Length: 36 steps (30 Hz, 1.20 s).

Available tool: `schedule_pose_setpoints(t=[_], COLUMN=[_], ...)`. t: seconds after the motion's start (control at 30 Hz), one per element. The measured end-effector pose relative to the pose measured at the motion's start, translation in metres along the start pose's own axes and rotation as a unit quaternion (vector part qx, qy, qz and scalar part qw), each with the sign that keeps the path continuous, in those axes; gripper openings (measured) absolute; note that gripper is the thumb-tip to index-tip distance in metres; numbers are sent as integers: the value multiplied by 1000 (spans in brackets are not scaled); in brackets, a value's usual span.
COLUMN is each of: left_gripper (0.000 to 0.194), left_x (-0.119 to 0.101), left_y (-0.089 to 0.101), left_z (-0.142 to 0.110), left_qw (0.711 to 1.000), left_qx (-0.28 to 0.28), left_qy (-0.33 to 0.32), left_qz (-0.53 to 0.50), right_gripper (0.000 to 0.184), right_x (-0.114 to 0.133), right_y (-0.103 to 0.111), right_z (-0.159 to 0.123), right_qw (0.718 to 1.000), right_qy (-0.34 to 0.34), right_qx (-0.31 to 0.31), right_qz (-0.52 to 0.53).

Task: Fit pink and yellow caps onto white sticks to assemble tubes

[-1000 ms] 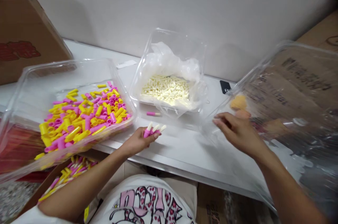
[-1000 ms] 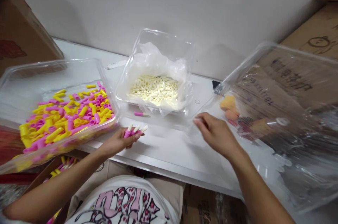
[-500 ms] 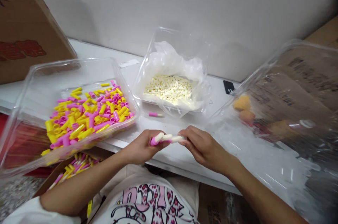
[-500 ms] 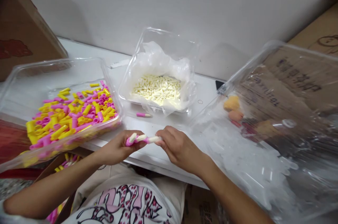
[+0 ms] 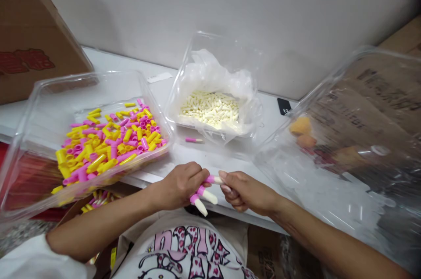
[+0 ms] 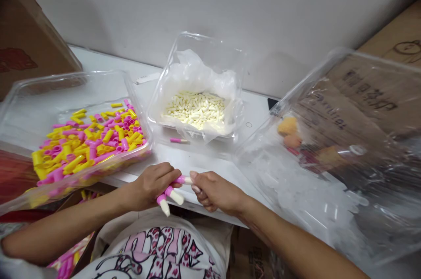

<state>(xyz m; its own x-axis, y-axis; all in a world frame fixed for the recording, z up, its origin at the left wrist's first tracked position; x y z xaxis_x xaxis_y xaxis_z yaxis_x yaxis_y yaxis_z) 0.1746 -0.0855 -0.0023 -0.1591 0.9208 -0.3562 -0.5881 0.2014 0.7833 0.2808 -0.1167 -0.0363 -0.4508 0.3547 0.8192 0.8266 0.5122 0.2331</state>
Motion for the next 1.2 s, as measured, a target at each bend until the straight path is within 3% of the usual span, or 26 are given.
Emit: schedule_pose_setpoints(t=[0.07, 0.13, 0.2, 0.33, 0.4, 0.47, 0.53, 0.57, 0.63, 0.67, 0.73, 0.83, 0.93, 1.0, 1.07, 1.13, 1.2], left_gripper=[13, 20, 21, 17, 23, 30, 37, 41, 50, 54, 56, 52, 38, 23, 20, 27, 34], left_x=[4, 9, 9, 8, 15, 34, 65, 80, 104, 112, 119, 119, 116, 115, 111, 104, 96], left_y=[-3, -6, -8, -21, -38, -55, -67, -71, -72, -72, -69, -64, -61, -58, -54, -52, -52], left_z=[0, 0, 0, -2, -4, -7, -12, -15, -20, -21, -22, -26, -33, -39, -41, -39, -37], left_qw=[999, 996, 994, 996, 994, 990, 974, 962, 940, 933, 924, 915, 909, 900, 894, 884, 860], left_qx=[15, 31, 37, 32, 53, 73, 84, 86, 85, 82, 71, 65, 55, 43, 35, 32, 35], left_qy=[9, 26, 30, 31, 53, 111, 209, 256, 323, 341, 366, 390, 413, 429, 426, 414, 414], left_qz=[-31, -79, -99, -77, -73, -54, -3, 24, 70, 84, 90, 83, 6, -65, -133, -216, -296], right_gripper=[46, 44, 43, 46, 47, 42, 35, 32, 31, 32, 34, 33, 32, 36, 42, 45, 42], right_x=[3, 18, 25, 12, 6, -2, -16, -25, -48, -57, -72, -83, -86, -82, -77, -68, -47], right_y=[11, 20, 18, 12, 23, 55, 103, 130, 172, 185, 197, 197, 196, 199, 200, 193, 175], right_z=[1, -4, -9, -4, -9, -21, -37, -46, -58, -60, -50, -25, -13, -19, -34, -52, -64], right_qw=[994, 955, 919, 962, 961, 936, 894, 862, 794, 768, 744, 743, 742, 736, 737, 753, 785], right_qy=[42, 133, 174, 90, 57, 27, -35, -87, -209, -253, -297, -305, -310, -312, -313, -292, -208], right_qx=[-66, -160, -203, -132, -105, -135, -206, -252, -288, -293, -288, -288, -294, -305, -313, -323, -352], right_qz=[-71, -212, -292, -221, -249, -324, -396, -431, -493, -511, -525, -521, -517, -518, -511, -494, -465])
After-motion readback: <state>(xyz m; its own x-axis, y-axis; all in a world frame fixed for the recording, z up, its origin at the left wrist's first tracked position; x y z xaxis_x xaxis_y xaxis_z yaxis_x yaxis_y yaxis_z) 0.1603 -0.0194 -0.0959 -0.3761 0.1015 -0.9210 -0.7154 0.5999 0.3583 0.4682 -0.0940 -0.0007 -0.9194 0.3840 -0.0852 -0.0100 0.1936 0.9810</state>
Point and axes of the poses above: each hand's wrist, its own z-axis towards the middle knuckle, its own y-axis out of the back of the hand, x = y × z, the point moved 8 cm from there along z, towards the middle knuckle, and after that the axes turned 2 degrees about y, right-handed, at the moved point
